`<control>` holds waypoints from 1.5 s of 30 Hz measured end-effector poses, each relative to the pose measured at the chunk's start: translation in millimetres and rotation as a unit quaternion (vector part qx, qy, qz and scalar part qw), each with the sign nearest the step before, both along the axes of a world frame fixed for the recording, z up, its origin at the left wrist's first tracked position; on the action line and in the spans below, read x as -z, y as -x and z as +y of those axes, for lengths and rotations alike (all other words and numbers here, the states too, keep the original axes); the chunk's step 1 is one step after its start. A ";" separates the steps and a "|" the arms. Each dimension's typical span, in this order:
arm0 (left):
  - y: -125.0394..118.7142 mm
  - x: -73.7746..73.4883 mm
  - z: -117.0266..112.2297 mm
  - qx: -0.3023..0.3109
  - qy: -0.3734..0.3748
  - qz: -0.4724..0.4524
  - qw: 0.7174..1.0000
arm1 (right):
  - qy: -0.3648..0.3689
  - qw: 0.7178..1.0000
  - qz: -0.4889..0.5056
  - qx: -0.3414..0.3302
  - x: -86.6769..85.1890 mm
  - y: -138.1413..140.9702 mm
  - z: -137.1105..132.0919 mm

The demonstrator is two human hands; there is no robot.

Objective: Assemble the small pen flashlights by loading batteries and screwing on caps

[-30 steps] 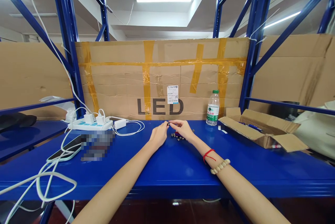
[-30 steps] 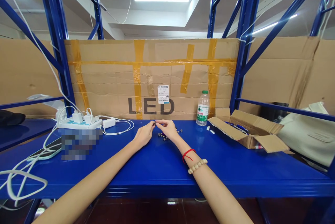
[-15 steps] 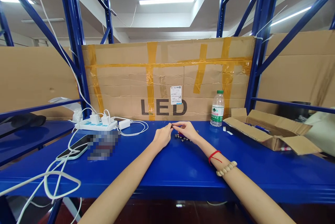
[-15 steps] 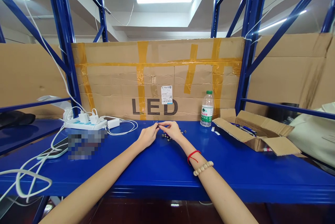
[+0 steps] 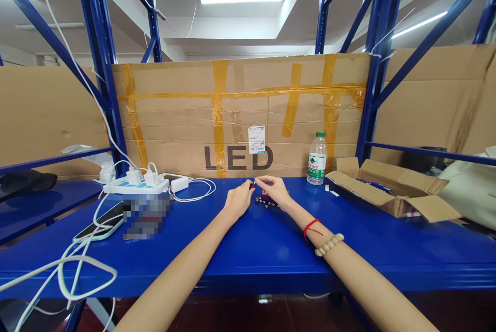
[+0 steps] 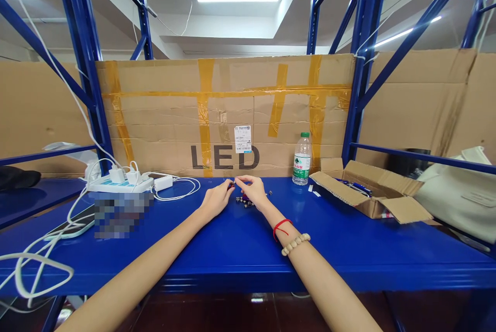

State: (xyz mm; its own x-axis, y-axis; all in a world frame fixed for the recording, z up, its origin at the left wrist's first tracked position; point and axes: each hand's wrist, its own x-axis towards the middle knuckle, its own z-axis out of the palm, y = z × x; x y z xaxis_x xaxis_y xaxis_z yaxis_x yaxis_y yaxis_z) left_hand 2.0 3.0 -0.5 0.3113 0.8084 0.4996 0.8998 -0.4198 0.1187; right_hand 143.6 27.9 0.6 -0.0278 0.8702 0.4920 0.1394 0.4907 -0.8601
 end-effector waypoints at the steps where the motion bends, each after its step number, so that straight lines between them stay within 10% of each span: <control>1: -0.2 -0.8 -0.6 -0.002 -0.001 -0.003 1.000 | 0.006 1.000 0.013 0.009 -0.6 -0.3 0.3; 23: 1.6 -0.3 -0.9 0.001 -0.003 0.005 1.000 | -0.046 0.995 -0.090 -0.005 0.3 -3.2 2.4; 45: 7.1 3.3 0.6 0.085 -0.006 -0.015 0.996 | 0.123 0.985 -0.075 -0.090 -13.3 -16.1 -12.8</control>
State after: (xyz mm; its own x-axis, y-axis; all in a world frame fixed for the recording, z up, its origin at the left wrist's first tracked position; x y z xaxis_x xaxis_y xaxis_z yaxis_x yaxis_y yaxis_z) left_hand -5.1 3.7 -3.8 0.4276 0.7397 0.5196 0.8119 -0.5670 0.1391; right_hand 159.7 15.1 13.9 -0.2495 0.9369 0.2449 0.2026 0.2978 -0.9329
